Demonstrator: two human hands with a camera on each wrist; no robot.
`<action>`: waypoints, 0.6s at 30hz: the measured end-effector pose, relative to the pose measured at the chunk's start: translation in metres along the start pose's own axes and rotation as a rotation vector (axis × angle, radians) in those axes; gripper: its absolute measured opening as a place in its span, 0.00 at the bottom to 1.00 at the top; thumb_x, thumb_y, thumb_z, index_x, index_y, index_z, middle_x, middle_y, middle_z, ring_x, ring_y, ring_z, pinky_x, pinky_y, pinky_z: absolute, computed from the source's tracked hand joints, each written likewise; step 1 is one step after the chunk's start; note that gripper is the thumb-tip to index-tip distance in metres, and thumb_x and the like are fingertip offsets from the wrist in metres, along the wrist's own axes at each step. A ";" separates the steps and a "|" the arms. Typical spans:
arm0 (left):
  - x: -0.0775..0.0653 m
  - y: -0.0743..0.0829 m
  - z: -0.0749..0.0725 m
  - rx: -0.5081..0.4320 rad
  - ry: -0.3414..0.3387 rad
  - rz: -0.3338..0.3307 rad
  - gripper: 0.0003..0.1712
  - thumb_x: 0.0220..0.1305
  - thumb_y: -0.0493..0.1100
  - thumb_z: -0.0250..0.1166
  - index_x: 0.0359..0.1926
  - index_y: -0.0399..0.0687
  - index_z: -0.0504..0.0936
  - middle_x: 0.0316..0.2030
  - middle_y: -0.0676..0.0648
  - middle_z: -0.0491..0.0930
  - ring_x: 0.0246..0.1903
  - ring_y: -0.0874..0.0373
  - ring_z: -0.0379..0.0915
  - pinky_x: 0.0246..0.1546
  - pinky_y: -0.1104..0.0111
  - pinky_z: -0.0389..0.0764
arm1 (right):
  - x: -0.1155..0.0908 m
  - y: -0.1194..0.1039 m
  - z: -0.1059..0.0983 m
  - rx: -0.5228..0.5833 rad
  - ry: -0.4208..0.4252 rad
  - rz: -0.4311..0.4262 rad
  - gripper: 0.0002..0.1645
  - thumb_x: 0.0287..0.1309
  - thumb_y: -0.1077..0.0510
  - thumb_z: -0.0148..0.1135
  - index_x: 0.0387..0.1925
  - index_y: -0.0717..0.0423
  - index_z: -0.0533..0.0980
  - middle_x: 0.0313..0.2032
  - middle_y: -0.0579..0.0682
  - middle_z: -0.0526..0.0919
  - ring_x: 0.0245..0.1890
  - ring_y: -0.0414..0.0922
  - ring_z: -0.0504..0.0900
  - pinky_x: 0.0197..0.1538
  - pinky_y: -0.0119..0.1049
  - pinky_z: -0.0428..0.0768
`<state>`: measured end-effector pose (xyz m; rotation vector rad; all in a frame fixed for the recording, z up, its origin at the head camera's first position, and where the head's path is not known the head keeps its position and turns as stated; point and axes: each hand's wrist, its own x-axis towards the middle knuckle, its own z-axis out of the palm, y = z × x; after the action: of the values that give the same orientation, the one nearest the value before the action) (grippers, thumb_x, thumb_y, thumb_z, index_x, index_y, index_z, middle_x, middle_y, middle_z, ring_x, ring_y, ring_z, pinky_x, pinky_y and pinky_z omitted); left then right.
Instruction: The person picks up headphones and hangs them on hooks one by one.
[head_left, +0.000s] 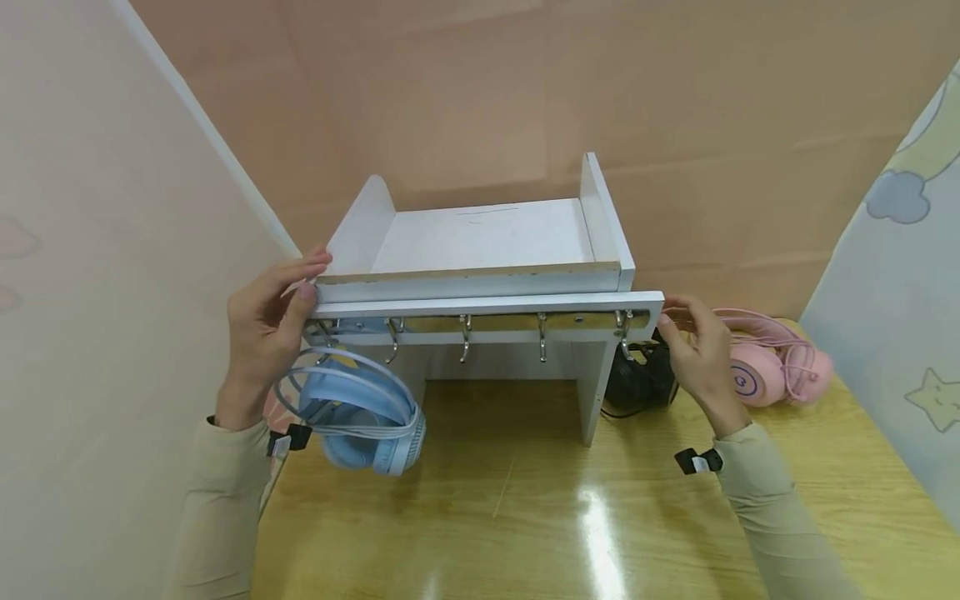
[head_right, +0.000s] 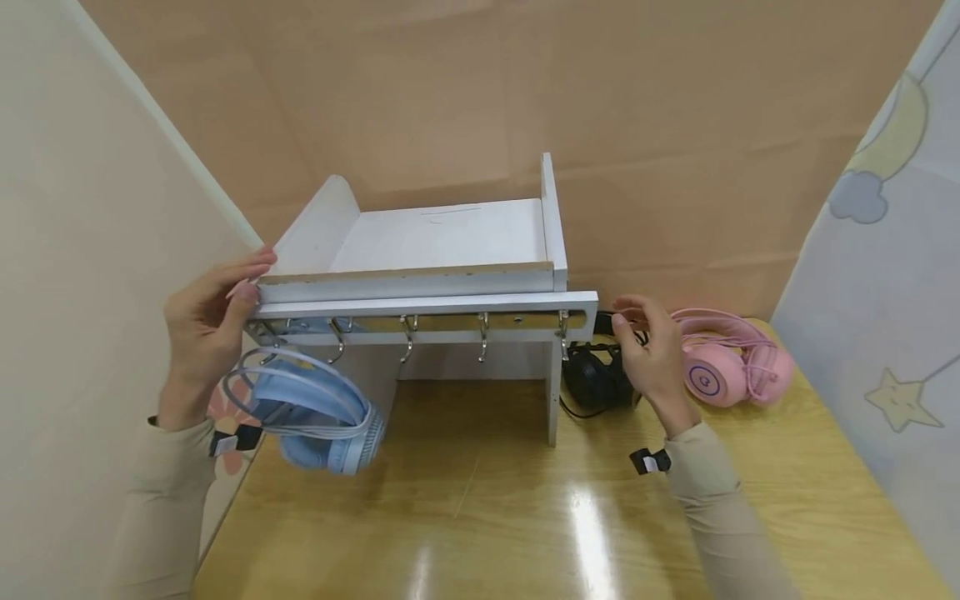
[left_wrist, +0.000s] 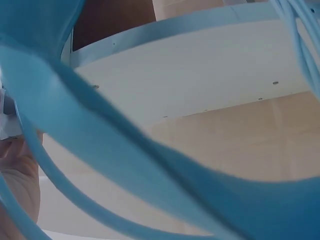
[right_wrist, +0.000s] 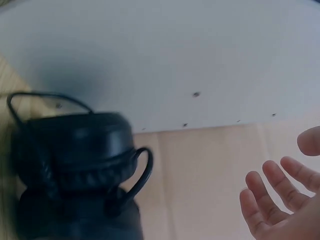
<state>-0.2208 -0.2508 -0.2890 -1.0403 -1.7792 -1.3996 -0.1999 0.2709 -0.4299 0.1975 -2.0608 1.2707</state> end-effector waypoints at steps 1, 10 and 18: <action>0.000 0.000 0.000 0.011 -0.001 0.003 0.13 0.71 0.26 0.62 0.51 0.17 0.82 0.56 0.33 0.87 0.65 0.47 0.82 0.67 0.66 0.81 | 0.002 0.004 0.000 -0.015 -0.013 0.006 0.19 0.69 0.68 0.61 0.59 0.68 0.81 0.45 0.36 0.86 0.44 0.22 0.79 0.51 0.16 0.74; 0.005 0.006 0.002 0.031 0.028 0.078 0.10 0.68 0.24 0.63 0.45 0.16 0.85 0.49 0.28 0.88 0.59 0.47 0.87 0.57 0.70 0.87 | 0.017 0.042 -0.004 -0.136 -0.157 0.124 0.21 0.75 0.59 0.58 0.63 0.65 0.78 0.56 0.68 0.85 0.47 0.29 0.80 0.48 0.13 0.72; 0.004 0.004 0.002 -0.095 0.039 0.067 0.10 0.67 0.23 0.65 0.43 0.12 0.83 0.48 0.31 0.89 0.59 0.45 0.87 0.56 0.67 0.87 | 0.024 0.066 -0.004 -0.169 -0.218 0.208 0.24 0.76 0.57 0.55 0.66 0.67 0.75 0.61 0.71 0.82 0.57 0.68 0.84 0.46 0.13 0.71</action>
<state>-0.2197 -0.2475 -0.2841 -1.1049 -1.6485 -1.4650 -0.2458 0.3131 -0.4614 0.0463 -2.4162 1.2321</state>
